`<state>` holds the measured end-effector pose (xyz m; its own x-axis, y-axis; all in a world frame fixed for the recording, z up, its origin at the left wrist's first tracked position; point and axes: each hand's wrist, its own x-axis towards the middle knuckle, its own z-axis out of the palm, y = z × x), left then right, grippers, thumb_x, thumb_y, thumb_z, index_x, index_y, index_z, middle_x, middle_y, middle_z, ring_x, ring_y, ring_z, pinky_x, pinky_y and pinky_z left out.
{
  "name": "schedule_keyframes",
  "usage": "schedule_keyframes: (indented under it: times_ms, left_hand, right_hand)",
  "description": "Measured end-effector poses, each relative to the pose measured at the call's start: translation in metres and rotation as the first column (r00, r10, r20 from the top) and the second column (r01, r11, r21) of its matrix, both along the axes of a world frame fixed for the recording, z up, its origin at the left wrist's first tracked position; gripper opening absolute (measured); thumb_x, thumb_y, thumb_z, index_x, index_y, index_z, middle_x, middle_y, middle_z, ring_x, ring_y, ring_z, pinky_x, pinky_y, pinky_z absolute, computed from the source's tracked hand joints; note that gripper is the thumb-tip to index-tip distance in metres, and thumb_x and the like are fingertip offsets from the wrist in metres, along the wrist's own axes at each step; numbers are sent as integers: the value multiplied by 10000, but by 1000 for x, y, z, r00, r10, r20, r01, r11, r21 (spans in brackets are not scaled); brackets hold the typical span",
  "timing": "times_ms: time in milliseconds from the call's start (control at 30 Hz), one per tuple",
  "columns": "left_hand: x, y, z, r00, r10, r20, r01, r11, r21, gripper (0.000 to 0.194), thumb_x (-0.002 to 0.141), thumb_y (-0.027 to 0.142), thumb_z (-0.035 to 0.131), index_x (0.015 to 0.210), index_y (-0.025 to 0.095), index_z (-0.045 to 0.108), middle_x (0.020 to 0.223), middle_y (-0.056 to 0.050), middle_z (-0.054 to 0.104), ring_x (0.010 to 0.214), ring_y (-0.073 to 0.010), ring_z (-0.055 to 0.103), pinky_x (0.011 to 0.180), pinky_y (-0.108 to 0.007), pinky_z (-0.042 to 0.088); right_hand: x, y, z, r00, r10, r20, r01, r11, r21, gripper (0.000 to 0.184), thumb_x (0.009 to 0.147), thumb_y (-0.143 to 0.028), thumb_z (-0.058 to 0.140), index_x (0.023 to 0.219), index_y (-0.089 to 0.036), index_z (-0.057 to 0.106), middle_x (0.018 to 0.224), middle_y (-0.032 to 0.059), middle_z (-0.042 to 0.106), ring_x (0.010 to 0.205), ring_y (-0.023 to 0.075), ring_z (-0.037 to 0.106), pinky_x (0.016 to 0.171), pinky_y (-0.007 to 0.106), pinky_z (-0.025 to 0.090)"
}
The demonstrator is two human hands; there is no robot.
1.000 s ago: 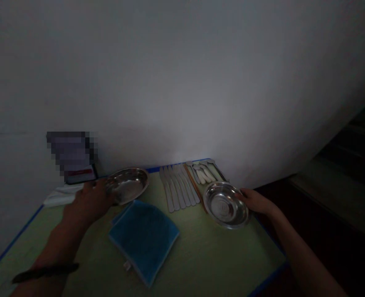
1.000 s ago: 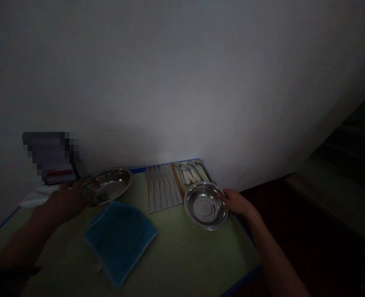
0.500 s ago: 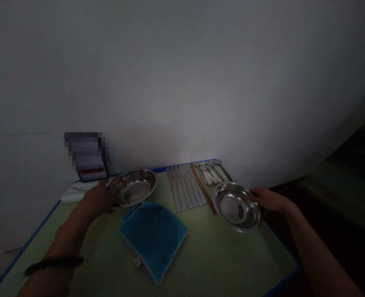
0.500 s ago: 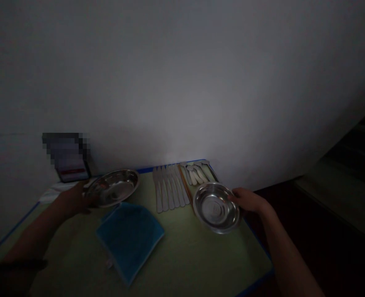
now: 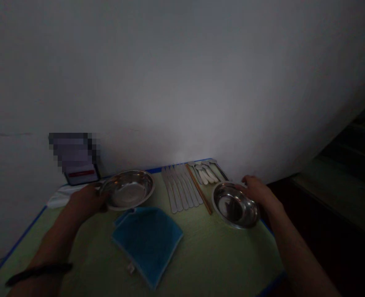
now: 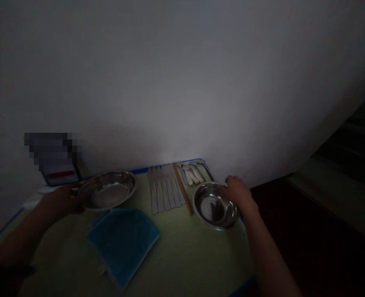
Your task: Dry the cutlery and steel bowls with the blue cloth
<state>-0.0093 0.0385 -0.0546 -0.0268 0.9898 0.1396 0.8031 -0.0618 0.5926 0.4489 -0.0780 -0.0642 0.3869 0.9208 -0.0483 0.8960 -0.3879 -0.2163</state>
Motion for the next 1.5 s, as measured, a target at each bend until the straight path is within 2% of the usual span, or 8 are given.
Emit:
schedule_keyframes:
  times_ms: [267,567,833,967,1067,1167,1267,1500]
  left_hand:
    - [12,-21,49,979,-29,-200,-2,988,-152,388,832,401,415,1105,134,482,696,-5,702,562,-191,669,625,-250,446]
    - [-17,-39,54,999,-24,42,31,983,-182,158,814,341,439,829,185,423,507,21,623,509,-193,647,514,-233,445]
    - [-28,-42,60,994,-84,73,97,972,-213,240,826,399,430,797,166,475,547,18,593,516,-182,614,517,-250,445]
    - [-31,-43,65,991,-115,68,124,982,-141,303,813,444,420,761,160,516,605,9,582,554,-173,582,527,-251,428]
    - [-35,-42,67,994,-106,18,106,993,-47,366,813,482,387,728,164,547,645,-8,596,632,-191,567,546,-259,407]
    - [-41,-39,64,990,-138,11,139,985,-101,417,814,523,360,748,166,565,721,-35,643,691,-217,588,583,-281,422]
    - [-44,-36,59,980,-196,-45,187,970,-154,430,819,541,346,748,175,562,718,-40,647,689,-221,597,589,-289,425]
    - [-12,-40,68,965,-243,-99,244,970,-6,316,863,430,349,753,192,526,654,-2,583,603,-172,551,563,-273,376]
  right_hand:
    - [-151,13,6,882,457,-111,-403,856,325,260,865,-303,448,993,-132,596,998,110,586,966,210,534,861,326,414]
    - [-218,3,-28,256,925,-281,-955,287,76,986,596,-527,702,1399,-152,269,1469,119,265,1321,345,235,1075,462,226]
    - [-230,11,-41,476,848,-234,-829,521,203,434,808,-186,505,1235,-264,519,1326,44,504,1243,241,413,1014,393,317]
    - [-220,27,-28,708,511,-488,-407,859,309,308,850,-334,424,848,-136,660,737,68,681,682,191,624,626,293,462]
    - [-207,45,-4,570,265,-778,-54,956,287,440,806,-530,449,775,-143,657,638,44,649,577,182,601,522,274,444]
    - [-203,60,27,321,222,-921,162,945,284,467,764,-574,499,901,-157,660,779,57,686,654,186,628,599,287,480]
    - [-212,66,53,395,359,-846,153,882,446,501,770,-590,486,945,-152,655,826,63,690,752,198,629,703,312,486]
    - [-259,57,58,445,762,-470,-586,645,490,488,916,-446,293,1342,-230,394,1406,60,398,1302,206,334,1070,417,257]
